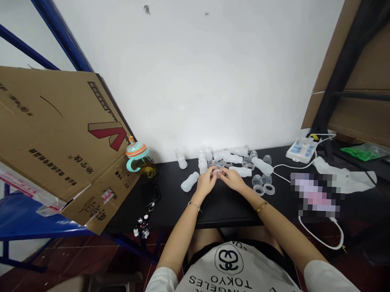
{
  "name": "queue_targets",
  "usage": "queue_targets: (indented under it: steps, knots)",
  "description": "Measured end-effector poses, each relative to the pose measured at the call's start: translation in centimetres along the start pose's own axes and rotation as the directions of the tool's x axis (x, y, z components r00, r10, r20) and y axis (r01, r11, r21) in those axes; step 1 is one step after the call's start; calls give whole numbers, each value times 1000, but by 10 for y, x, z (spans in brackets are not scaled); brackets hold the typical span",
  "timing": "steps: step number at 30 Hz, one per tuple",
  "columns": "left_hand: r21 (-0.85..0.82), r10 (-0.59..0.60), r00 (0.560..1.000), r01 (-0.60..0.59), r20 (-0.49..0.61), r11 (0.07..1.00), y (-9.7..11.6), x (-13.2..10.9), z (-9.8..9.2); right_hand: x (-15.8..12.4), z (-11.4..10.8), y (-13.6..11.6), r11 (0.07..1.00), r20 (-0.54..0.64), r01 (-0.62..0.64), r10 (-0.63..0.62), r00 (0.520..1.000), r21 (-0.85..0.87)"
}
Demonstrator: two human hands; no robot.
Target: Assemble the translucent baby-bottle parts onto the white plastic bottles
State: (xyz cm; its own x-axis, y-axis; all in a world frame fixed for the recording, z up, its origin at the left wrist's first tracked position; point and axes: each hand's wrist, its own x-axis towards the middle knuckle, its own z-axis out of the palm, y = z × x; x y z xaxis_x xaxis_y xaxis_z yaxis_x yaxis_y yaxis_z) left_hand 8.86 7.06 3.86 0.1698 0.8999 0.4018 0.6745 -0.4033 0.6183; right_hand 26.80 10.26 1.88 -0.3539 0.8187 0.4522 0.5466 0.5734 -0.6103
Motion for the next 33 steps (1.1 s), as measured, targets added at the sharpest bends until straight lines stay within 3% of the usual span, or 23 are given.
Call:
queue_targets:
  steps: [11,18,25,33]
  knots:
    - [32,9,1000,-10,5,999,-1,2,2,0,2,-7,995,-46,-55,52,998,-82]
    - [17,24,999,-23,-32,1000,-1,1,1,1,3,-2,999,-64,-41,40,997,-15]
    - [-47,14,1000,-14,-1,999,-1,1,2,0,0,-1,998,-38,-5,7,999,66]
    - [-85,14,1000,-14,-9,996,-2,2,2,-1,-2,-6,999,-52,-41,39,998,-32]
